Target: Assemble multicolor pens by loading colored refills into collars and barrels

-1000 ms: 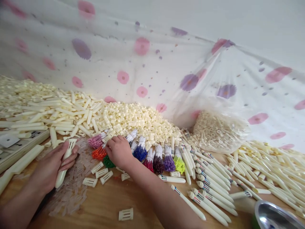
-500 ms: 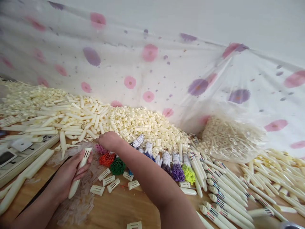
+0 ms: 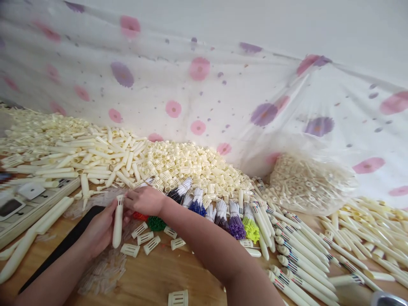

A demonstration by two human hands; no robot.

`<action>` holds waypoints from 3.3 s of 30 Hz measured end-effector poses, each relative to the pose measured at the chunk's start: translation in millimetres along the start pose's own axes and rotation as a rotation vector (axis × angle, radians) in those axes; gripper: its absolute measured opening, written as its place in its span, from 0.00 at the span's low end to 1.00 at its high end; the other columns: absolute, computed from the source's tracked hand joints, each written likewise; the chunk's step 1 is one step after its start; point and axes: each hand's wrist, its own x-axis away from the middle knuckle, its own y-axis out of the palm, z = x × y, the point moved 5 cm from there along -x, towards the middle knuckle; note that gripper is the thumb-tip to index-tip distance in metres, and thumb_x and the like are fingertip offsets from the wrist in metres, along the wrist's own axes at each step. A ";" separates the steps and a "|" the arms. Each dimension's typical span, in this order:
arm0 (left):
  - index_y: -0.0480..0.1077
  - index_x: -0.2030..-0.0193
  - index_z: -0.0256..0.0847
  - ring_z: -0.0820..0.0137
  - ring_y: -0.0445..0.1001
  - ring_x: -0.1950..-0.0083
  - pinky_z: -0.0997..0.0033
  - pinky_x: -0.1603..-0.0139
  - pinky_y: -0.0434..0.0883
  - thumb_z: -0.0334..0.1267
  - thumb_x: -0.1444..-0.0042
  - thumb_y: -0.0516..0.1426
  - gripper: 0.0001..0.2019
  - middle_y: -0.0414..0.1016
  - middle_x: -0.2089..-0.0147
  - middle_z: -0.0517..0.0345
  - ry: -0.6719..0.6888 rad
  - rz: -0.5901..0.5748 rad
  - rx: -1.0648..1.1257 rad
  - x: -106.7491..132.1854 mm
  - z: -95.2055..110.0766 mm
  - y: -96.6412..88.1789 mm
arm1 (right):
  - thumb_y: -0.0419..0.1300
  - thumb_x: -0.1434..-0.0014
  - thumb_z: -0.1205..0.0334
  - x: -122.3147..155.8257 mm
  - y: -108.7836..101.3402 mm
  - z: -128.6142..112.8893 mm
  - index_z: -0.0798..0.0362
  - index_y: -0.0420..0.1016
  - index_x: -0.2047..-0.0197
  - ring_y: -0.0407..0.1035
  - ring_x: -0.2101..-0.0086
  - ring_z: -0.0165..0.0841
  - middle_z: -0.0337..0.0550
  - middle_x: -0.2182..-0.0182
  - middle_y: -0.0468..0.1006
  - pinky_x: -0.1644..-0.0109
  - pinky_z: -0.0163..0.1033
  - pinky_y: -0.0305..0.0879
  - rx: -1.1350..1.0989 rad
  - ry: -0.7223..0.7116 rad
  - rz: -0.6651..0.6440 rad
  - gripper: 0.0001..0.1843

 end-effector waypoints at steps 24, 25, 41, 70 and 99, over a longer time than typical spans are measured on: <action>0.73 0.63 0.48 0.62 0.72 0.58 0.72 0.63 0.70 0.34 0.48 0.60 0.06 0.74 0.61 0.55 0.568 -0.564 -0.847 50.7 -16.9 21.6 | 0.60 0.46 0.76 161.2 -111.4 -46.8 0.47 0.75 0.62 0.74 0.67 0.31 0.40 0.68 0.78 0.64 0.39 0.74 -0.817 0.710 1.131 0.14; 0.73 0.63 0.48 0.62 0.73 0.57 0.71 0.61 0.70 0.33 0.48 0.59 0.07 0.73 0.60 0.55 0.604 -0.578 -0.840 51.6 -16.4 22.0 | 0.59 0.46 0.77 159.0 -112.0 -50.8 0.46 0.74 0.60 0.74 0.67 0.31 0.41 0.67 0.78 0.65 0.39 0.74 -0.789 0.687 1.086 0.15; 0.70 0.63 0.46 0.64 0.70 0.58 0.67 0.60 0.69 0.27 0.47 0.56 0.09 0.67 0.61 0.56 0.708 -0.661 -0.661 47.2 -19.3 16.9 | 0.53 0.41 0.73 138.3 -115.3 -82.8 0.49 0.60 0.40 0.75 0.63 0.34 0.48 0.64 0.79 0.60 0.40 0.77 -0.526 0.335 0.897 0.26; 0.71 0.67 0.44 0.65 0.72 0.60 0.70 0.59 0.67 0.32 0.50 0.57 0.04 0.75 0.65 0.60 0.447 -0.474 -1.032 54.3 -15.5 32.1 | 0.60 0.42 0.62 128.6 -34.6 -44.9 0.54 0.75 0.71 0.65 0.71 0.27 0.38 0.73 0.70 0.67 0.32 0.61 -1.151 0.868 0.611 0.07; 0.73 0.66 0.41 0.65 0.72 0.65 0.70 0.63 0.66 0.34 0.54 0.61 0.06 0.76 0.69 0.60 0.118 -0.511 -0.827 52.8 -29.6 27.3 | 0.60 0.46 0.58 129.2 -29.8 -48.9 0.56 0.74 0.66 0.60 0.73 0.27 0.37 0.73 0.68 0.68 0.35 0.56 -1.449 0.977 0.325 0.09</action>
